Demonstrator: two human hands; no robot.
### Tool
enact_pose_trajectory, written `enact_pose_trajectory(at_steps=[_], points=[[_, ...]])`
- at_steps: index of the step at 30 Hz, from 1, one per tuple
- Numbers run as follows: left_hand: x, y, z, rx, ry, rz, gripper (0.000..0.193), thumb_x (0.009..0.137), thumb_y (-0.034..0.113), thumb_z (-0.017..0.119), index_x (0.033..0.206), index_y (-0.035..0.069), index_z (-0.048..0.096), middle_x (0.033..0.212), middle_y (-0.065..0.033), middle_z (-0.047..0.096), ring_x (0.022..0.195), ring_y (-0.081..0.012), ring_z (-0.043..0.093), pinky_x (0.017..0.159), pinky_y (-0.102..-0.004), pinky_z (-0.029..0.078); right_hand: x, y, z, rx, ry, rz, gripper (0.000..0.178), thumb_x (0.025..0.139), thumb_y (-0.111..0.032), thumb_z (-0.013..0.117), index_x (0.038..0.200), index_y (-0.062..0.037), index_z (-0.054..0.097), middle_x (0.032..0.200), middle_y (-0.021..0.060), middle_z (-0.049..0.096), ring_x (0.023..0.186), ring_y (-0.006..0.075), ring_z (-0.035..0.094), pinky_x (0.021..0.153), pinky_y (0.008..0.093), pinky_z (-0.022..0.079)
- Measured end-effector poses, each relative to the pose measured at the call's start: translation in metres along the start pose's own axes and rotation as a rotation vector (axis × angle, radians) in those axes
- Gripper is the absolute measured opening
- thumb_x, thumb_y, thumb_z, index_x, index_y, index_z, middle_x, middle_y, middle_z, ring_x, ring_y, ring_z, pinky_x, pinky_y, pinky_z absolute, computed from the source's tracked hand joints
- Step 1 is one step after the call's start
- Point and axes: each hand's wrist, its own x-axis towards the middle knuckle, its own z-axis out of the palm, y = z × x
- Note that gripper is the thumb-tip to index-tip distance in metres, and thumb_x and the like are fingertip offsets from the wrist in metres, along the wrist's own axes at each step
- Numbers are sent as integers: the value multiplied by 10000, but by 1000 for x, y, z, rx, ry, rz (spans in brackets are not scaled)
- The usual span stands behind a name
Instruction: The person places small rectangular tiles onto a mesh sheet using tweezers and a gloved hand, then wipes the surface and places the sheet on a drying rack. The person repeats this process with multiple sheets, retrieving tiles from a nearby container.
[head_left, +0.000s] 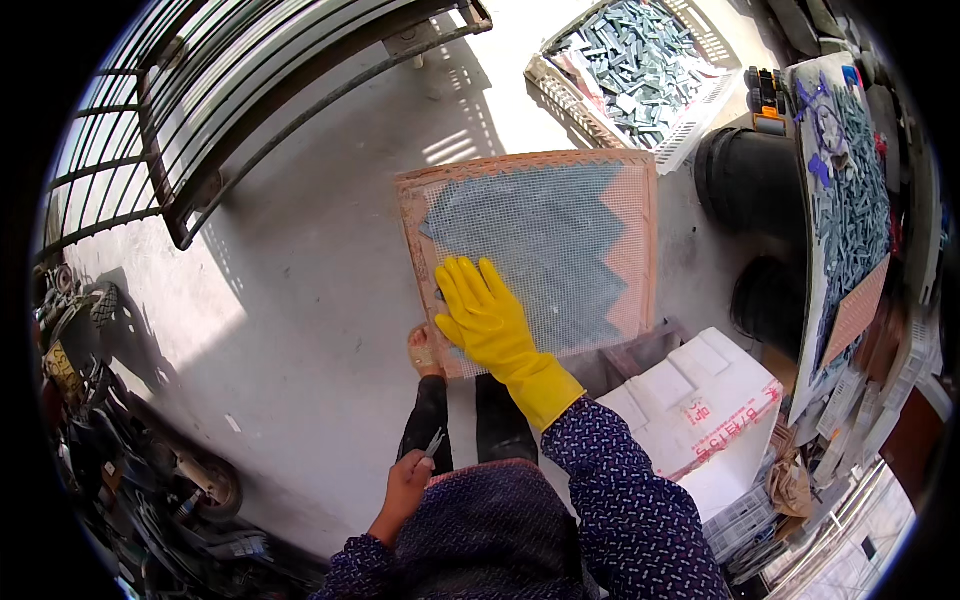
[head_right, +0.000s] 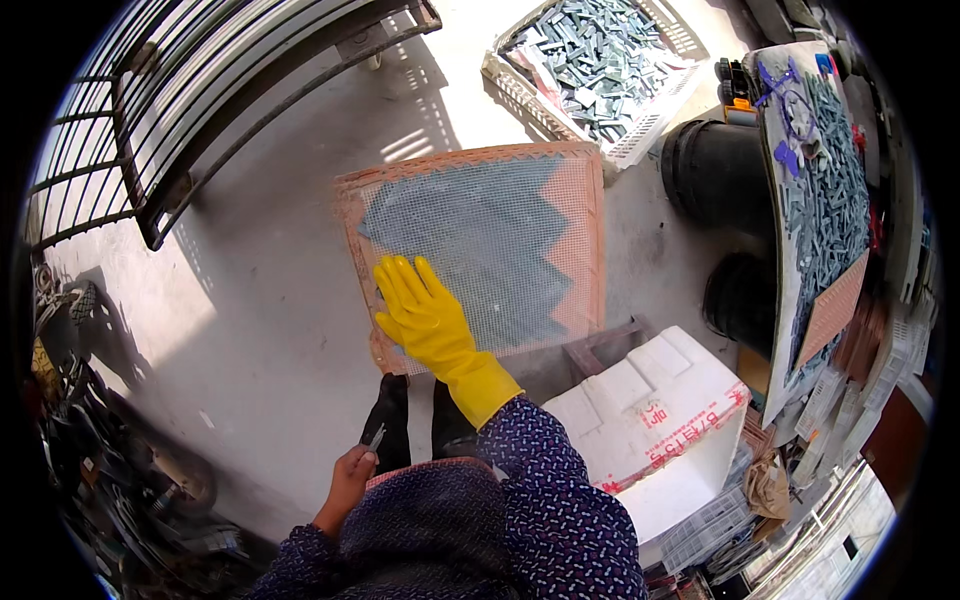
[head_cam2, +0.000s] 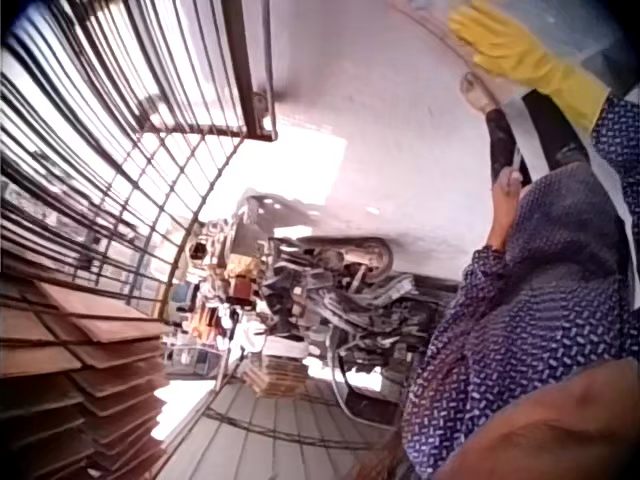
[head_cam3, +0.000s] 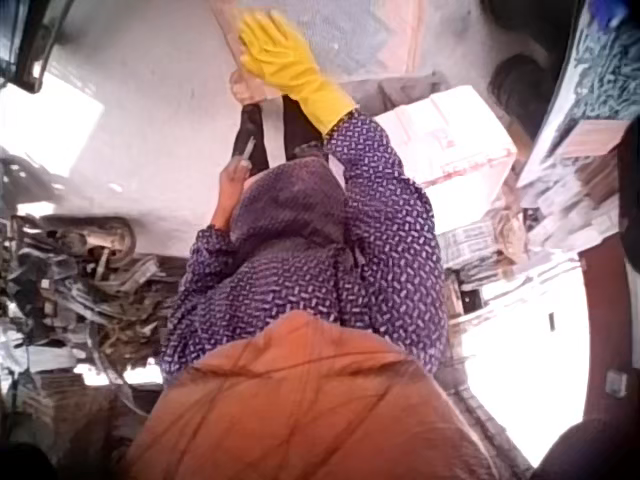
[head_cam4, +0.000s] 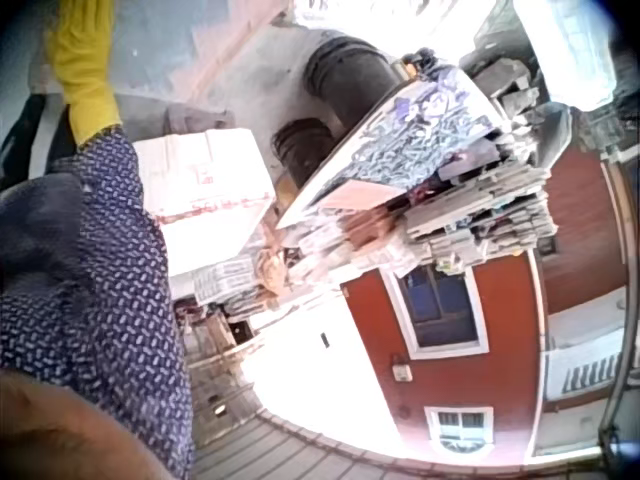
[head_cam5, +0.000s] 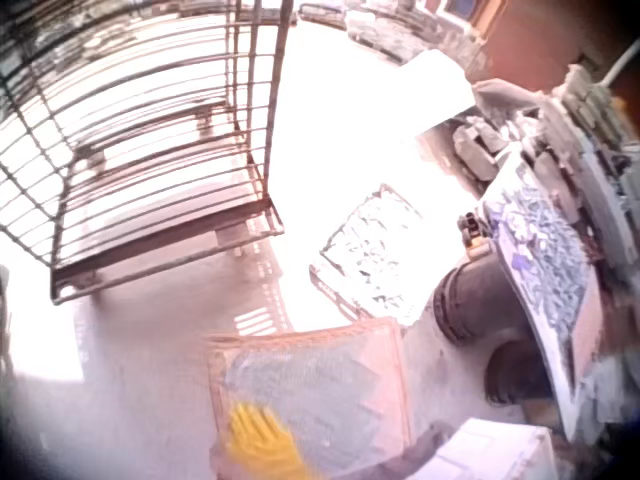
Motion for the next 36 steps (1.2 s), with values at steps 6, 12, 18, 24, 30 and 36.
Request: enact_pose_trajectory(at_steps=[6, 12, 18, 24, 30, 36], points=[[-8, -11, -18, -48, 61, 17, 201, 870, 171, 474, 750, 17, 522, 560, 17, 420, 531, -64, 392, 491, -238, 328, -51, 10, -21, -92, -245, -73, 480, 854, -287, 511, 1262, -44, 447, 1323, 89, 428, 1244, 234, 365, 1080, 370, 209], [3, -19, -18, 4, 41, 27, 198, 868, 165, 469, 775, 3, 535, 570, 0, 448, 554, -75, 430, 512, -248, 355, 1, 2, -15, -70, -198, -138, 448, 869, -271, 495, 1264, -65, 445, 1327, 74, 423, 1237, 223, 373, 1083, 365, 205], [-9, 3, -33, 50, 29, 91, 190, 861, 165, 473, 801, 0, 548, 572, -10, 458, 553, -84, 432, 512, -260, 364, -44, -1, -26, -69, -243, -34, 436, 861, -239, 502, 1261, -71, 451, 1304, 66, 448, 1227, 217, 385, 1079, 367, 216], [3, -10, -54, 117, 104, 111, 217, 865, 180, 463, 761, 5, 540, 559, -12, 453, 541, -88, 424, 499, -261, 350, -9, 7, -24, -107, -179, -56, 443, 867, -266, 487, 1262, -68, 448, 1305, 80, 447, 1224, 229, 390, 1074, 362, 225], [6, -15, -34, 19, 30, 71, 197, 870, 173, 464, 781, 15, 540, 574, -2, 452, 547, -73, 417, 500, -251, 348, 94, 14, -9, -188, 212, 253, 479, 869, -262, 480, 1284, -34, 406, 1315, 131, 424, 1238, 282, 364, 1068, 370, 234], [-1, -12, -41, -30, 43, 54, 205, 873, 175, 467, 774, 9, 539, 576, 7, 447, 549, -70, 411, 504, -244, 342, 51, -18, 3, -97, 67, 200, 506, 869, -257, 487, 1295, -9, 374, 1326, 175, 391, 1233, 329, 357, 1052, 381, 256]])
